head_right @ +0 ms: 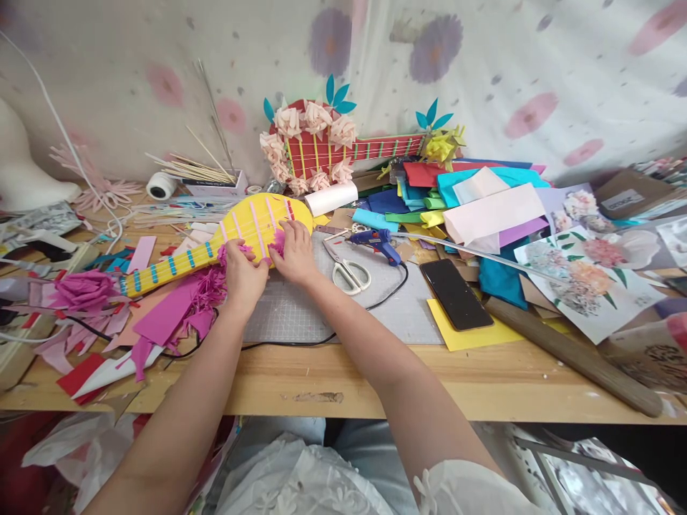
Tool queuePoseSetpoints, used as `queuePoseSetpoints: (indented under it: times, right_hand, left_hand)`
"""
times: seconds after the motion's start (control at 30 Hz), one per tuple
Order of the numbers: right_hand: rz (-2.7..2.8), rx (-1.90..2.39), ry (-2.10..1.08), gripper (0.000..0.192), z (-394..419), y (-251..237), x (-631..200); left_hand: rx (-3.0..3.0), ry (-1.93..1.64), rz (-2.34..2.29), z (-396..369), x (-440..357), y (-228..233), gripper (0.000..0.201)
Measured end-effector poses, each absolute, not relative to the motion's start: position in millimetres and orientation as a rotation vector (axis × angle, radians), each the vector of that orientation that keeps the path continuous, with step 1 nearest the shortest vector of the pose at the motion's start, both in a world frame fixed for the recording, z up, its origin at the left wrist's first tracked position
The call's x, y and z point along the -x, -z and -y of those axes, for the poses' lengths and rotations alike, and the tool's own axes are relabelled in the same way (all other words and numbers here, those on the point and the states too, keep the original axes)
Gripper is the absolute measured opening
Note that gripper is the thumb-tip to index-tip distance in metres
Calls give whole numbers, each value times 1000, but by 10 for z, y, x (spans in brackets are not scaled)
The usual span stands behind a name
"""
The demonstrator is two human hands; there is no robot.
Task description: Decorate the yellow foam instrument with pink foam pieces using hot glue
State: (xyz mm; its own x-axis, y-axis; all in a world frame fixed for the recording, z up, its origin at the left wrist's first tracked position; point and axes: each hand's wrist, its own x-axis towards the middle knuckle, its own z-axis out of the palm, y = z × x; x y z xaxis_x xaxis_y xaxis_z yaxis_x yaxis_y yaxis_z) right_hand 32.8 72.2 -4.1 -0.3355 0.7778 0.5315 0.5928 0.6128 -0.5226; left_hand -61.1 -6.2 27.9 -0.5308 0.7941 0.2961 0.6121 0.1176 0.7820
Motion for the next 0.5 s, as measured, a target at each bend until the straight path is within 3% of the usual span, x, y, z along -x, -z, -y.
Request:
queuePoseSetpoints:
  times: [0.5]
  right_hand:
    - [2059, 1069, -290, 55, -733, 49, -322]
  left_hand:
    - [-1392, -1400, -2205, 30, 580, -249, 42]
